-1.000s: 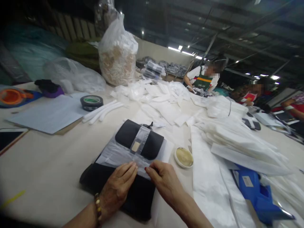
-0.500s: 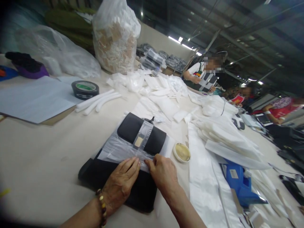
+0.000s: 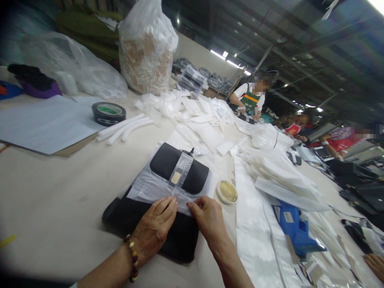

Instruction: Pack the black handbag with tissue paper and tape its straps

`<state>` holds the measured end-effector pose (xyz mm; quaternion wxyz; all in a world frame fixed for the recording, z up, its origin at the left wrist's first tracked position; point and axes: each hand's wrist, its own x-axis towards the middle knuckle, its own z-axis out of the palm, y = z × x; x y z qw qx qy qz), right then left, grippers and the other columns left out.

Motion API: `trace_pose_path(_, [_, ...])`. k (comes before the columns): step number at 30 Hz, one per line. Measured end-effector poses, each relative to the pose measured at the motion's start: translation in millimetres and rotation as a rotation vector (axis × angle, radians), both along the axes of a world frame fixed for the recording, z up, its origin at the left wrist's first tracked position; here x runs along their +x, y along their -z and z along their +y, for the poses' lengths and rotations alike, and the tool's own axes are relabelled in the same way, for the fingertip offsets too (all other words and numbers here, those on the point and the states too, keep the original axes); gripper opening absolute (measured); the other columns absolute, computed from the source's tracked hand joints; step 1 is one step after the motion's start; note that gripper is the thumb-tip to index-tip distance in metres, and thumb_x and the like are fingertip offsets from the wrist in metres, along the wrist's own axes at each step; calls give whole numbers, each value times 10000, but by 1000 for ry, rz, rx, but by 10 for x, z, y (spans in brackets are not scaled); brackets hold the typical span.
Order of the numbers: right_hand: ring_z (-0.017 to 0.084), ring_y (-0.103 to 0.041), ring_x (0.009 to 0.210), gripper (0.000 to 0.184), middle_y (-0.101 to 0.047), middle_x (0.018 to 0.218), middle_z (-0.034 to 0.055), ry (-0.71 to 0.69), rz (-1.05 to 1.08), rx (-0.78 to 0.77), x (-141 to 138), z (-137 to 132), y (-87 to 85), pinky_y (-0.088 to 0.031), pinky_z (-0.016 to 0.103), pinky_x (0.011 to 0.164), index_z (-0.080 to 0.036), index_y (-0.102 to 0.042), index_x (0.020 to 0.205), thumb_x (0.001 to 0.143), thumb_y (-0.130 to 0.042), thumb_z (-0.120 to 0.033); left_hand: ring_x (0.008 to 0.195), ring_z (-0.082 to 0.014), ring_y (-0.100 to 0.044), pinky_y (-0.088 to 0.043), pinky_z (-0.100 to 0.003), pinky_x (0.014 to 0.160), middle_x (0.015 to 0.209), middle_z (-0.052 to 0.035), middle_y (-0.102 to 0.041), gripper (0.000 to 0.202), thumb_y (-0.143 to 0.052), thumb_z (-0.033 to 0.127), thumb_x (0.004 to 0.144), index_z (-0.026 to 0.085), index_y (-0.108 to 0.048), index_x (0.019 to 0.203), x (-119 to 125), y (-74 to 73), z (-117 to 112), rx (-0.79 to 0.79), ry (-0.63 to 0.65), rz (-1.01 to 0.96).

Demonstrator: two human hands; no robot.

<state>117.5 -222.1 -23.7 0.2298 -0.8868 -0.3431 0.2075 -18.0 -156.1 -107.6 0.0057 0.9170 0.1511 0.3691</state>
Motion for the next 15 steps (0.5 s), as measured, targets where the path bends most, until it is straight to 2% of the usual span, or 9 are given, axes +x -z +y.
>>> trace_pose_path(3, [150, -511, 440, 205, -567, 492, -9, 25, 38, 42, -5, -13, -4, -351, 258, 452, -195, -542, 696, 658, -576, -394, 1069, -212, -491, -355, -320, 950, 1085, -106, -600, 442, -199, 61, 870, 51, -603, 1050, -5, 8, 4, -2, 1, 9])
trace_pose_path(6, [154, -497, 411, 301, -550, 461, -45, 55, 85, 61, 24, -25, -22, -339, 259, 441, -211, -472, 830, 621, -626, -363, 1066, -215, -492, -361, -319, 944, 1083, -104, -601, 444, -196, 60, 871, 52, -604, 1047, -10, -1, 10, -2, 6, 22])
trace_pose_path(11, [147, -493, 456, 221, -513, 455, -54, 51, -41, 65, 108, -36, 47, -310, 253, 466, -232, -434, 675, 622, -629, -323, 1052, -215, -498, -369, -325, 938, 1067, -108, -608, 443, -196, 59, 873, 48, -613, 1023, -10, -29, 12, 0, 13, -3])
trace_pose_path(15, [129, -463, 426, 308, -460, 423, -77, 125, 64, 129, 228, -76, 177, -299, 242, 447, -232, -392, 613, 566, -680, -331, 1041, -217, -502, -391, -327, 916, 1054, -118, -611, 431, -211, 43, 861, 38, -611, 1022, -12, -55, 9, 27, 25, 0])
